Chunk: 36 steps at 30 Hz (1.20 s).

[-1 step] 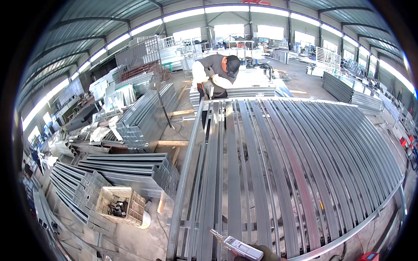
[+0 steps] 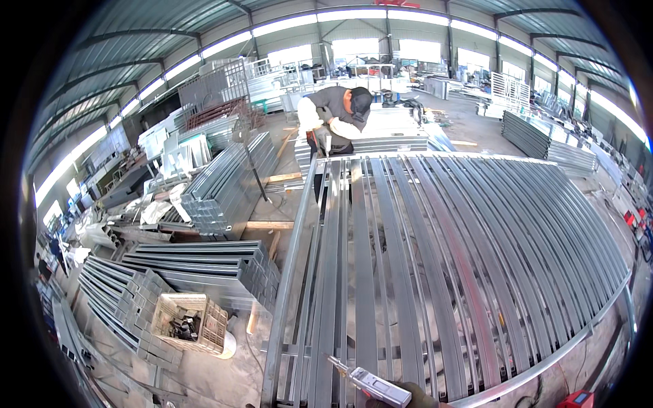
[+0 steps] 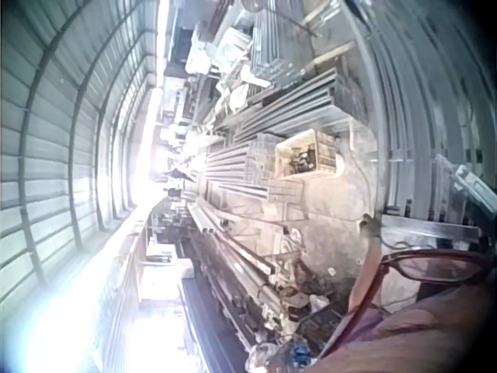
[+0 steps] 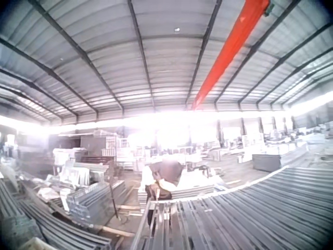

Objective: The person welds metal frame components using a handheld welding torch. They position metal bars on a large frame, apply welds at multiple joints, and reposition the frame to access different sections. The person wears gloves and uses a welding torch throughout the task.

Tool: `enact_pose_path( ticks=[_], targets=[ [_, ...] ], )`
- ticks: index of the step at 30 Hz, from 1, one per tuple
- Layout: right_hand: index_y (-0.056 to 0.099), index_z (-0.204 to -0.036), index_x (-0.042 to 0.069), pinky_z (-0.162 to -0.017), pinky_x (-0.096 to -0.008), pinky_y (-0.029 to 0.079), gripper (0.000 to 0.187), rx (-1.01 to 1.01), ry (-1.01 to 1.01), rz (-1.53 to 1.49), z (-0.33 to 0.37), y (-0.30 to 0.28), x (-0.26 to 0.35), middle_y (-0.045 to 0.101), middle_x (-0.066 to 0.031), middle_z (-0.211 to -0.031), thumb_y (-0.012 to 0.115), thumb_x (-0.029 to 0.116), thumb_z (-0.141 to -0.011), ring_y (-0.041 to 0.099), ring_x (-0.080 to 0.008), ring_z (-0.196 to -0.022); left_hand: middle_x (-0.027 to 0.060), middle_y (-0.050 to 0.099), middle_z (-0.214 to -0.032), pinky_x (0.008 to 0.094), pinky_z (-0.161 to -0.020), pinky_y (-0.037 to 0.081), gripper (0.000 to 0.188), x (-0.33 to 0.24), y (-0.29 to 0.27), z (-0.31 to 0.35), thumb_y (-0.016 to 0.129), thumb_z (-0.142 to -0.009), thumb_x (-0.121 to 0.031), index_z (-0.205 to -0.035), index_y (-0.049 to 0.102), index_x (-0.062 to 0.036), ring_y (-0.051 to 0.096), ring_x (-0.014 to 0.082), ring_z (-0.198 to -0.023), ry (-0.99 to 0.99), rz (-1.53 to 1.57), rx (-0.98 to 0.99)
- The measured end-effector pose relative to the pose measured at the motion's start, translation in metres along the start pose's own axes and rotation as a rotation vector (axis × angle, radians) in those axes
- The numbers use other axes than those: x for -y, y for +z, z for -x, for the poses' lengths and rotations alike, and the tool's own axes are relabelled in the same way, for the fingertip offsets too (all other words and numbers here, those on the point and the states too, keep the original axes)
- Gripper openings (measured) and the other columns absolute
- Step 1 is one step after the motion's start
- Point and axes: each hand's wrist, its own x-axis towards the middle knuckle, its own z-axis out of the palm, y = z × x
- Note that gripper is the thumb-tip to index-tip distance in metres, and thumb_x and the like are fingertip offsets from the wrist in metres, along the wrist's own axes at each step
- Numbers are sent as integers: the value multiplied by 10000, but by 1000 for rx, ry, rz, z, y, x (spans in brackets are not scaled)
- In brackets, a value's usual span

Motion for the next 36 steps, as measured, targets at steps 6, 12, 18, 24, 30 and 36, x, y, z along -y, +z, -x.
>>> enact_pose_path(
  ticks=[6, 12, 18, 24, 30, 36],
  targets=[
    [719, -1280, 34, -881, -308, 574, 445, -69, 181, -328, 11, 5, 84, 769, -32, -1056, 849, 312, -958, 694, -89, -993, 245, 749, -1183, 449, -989, 592, 584, -63, -134, 93, 763, -992, -445, -1340, 684, 18, 735, 347, -1079, 378, 534, 313],
    [684, -1284, 40, -850, -330, 578, 418, -136, -326, -552, -1, 68, 115, 753, -68, -1105, 825, 293, -982, 713, -145, -1016, 206, 772, -1145, 448, -940, 611, 561, -137, -185, 261, 804, -961, -423, -1325, 702, -8, 750, 314, -1029, 161, 729, 1187],
    [713, -1215, 66, -846, -460, 588, 432, -169, -701, -345, 63, 105, 132, 758, -161, -1101, 824, 302, -870, 747, -357, -991, 192, 778, -1133, 449, -927, 614, 548, -145, -228, 335, 802, -963, -420, -1320, 708, -15, 751, 304, -1012, 409, 439, 1411],
    [594, -1359, 50, -968, -464, 559, 500, -99, -508, -103, 107, 117, 49, 679, -211, -1228, 706, 263, -921, 682, -421, -1146, 178, 784, -1120, 449, -914, 616, 536, -147, -238, 359, 800, -964, -417, -1314, 713, -22, 752, 294, -994, 494, 294, 1561],
    [626, -1292, 47, -888, -453, 559, 524, -560, -287, -77, 179, 49, 35, 677, -188, -1129, 774, 370, -907, 693, -394, -1011, 165, 791, -1108, 450, -901, 619, 523, -149, -238, 367, 799, -965, -414, -1309, 719, -29, 754, 284, -976, 607, 197, 1722],
    [685, -1303, 45, -822, -383, 590, 431, -1045, 50, -20, 216, 34, 11, 744, -107, -1050, 850, 231, -950, 735, -282, -955, 151, 797, -1095, 450, -888, 621, 511, -154, -222, 354, 797, -966, -411, -1304, 725, -35, 755, 274, -959, 701, 111, 1889]
  ],
)
